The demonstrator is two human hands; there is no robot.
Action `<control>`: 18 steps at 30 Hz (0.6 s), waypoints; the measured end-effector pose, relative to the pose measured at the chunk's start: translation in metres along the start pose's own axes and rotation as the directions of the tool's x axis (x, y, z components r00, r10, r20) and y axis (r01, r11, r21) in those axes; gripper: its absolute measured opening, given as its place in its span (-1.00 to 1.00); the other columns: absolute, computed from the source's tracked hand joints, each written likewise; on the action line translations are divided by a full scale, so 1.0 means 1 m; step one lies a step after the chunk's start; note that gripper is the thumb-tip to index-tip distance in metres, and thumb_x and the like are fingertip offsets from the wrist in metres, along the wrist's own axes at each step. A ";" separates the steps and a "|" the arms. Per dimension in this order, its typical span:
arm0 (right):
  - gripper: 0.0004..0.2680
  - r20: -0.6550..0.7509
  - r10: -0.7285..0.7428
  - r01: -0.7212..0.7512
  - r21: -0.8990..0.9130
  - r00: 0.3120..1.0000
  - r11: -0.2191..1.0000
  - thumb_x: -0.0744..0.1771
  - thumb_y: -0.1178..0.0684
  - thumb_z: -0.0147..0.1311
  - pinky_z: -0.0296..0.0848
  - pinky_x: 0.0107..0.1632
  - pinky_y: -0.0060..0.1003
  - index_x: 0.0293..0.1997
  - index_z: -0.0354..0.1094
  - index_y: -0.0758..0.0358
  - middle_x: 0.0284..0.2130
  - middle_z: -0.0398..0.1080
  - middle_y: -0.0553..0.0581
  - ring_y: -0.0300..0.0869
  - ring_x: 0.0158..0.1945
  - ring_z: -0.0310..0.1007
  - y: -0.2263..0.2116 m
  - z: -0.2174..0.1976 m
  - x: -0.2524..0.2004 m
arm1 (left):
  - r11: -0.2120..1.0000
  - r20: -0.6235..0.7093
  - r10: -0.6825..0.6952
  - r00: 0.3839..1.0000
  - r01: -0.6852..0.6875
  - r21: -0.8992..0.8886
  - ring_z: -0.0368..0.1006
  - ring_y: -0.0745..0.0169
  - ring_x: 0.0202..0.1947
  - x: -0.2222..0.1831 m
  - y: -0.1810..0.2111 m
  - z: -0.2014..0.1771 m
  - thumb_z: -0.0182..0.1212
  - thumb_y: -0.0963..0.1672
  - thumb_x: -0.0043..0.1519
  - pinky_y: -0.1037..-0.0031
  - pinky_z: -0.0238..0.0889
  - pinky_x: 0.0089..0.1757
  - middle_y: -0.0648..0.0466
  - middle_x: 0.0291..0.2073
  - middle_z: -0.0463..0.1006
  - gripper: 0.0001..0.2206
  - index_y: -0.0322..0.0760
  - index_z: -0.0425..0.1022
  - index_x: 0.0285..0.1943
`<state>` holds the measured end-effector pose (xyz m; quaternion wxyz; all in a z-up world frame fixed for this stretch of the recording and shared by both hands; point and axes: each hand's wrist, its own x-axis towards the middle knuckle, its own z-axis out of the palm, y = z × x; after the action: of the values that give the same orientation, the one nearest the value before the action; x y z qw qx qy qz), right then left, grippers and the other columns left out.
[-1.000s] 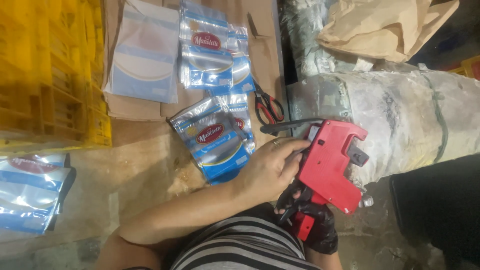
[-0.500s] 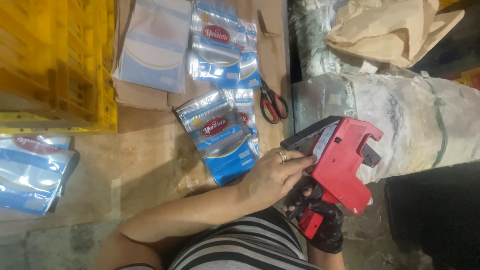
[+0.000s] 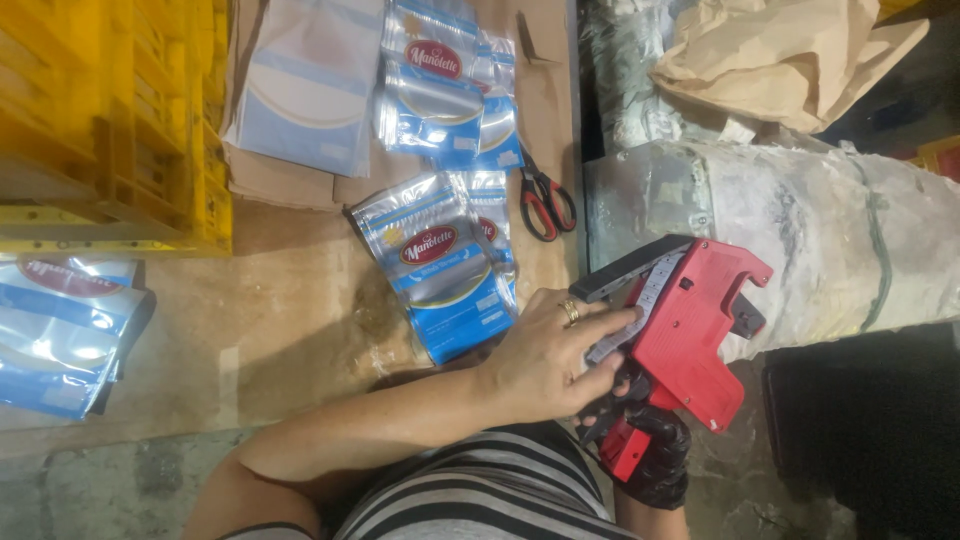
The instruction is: Apply tags and prepare plastic food pouches for packaging using a tagging tool and scissors.
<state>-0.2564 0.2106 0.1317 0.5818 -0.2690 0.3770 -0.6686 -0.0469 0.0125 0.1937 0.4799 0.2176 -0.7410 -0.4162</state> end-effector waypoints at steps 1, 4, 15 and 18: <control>-0.57 0.005 -0.008 0.008 -0.041 1.000 0.999 0.23 0.18 0.15 0.48 -0.19 0.09 0.26 0.34 0.45 -0.18 0.39 0.27 0.14 -0.24 0.47 0.003 -0.004 -0.008 | 1.000 0.000 0.001 1.000 -0.001 0.000 0.42 -0.09 -0.04 -0.002 0.001 -0.001 0.32 -0.10 0.19 0.20 0.24 0.03 -0.11 -0.02 0.58 -0.60 -0.24 0.53 0.24; -0.57 0.026 -0.032 0.036 -0.163 0.999 0.986 0.23 0.18 0.15 0.48 -0.17 0.08 0.26 0.34 0.44 -0.16 0.40 0.28 0.14 -0.21 0.46 0.005 -0.013 -0.031 | 0.999 0.009 0.024 1.000 -0.023 -0.028 0.41 -0.06 0.04 -0.005 0.000 -0.001 0.23 -0.04 0.27 0.22 0.22 0.09 -0.17 0.06 0.51 -0.58 -0.29 0.54 0.28; -0.56 0.128 -0.110 0.163 -0.561 0.986 0.812 0.22 0.20 0.13 0.47 -0.11 0.05 0.26 0.36 0.41 -0.08 0.41 0.32 0.14 -0.12 0.46 0.017 0.008 -0.031 | 0.490 0.476 -0.644 0.599 0.801 -0.344 0.46 0.11 -0.04 0.019 0.009 -0.005 0.24 -0.08 0.40 0.13 0.41 0.09 -0.32 0.05 0.52 -0.53 -0.61 0.32 0.33; -0.56 0.145 -0.119 0.185 -0.648 0.982 0.738 0.22 0.21 0.12 0.47 -0.10 0.04 0.27 0.36 0.40 -0.06 0.41 0.33 0.15 -0.09 0.46 0.070 -0.053 -0.089 | 0.390 0.264 -0.299 0.917 0.370 -0.843 0.41 0.28 0.20 0.002 -0.012 0.011 0.20 -0.06 0.35 0.51 0.30 0.19 0.03 0.16 0.51 -0.46 -0.51 0.24 0.43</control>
<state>-0.2424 0.3049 0.0515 0.4102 -0.5178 0.5371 -0.5246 -0.0581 0.0091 0.1826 0.4027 0.0687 -0.3761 -0.8317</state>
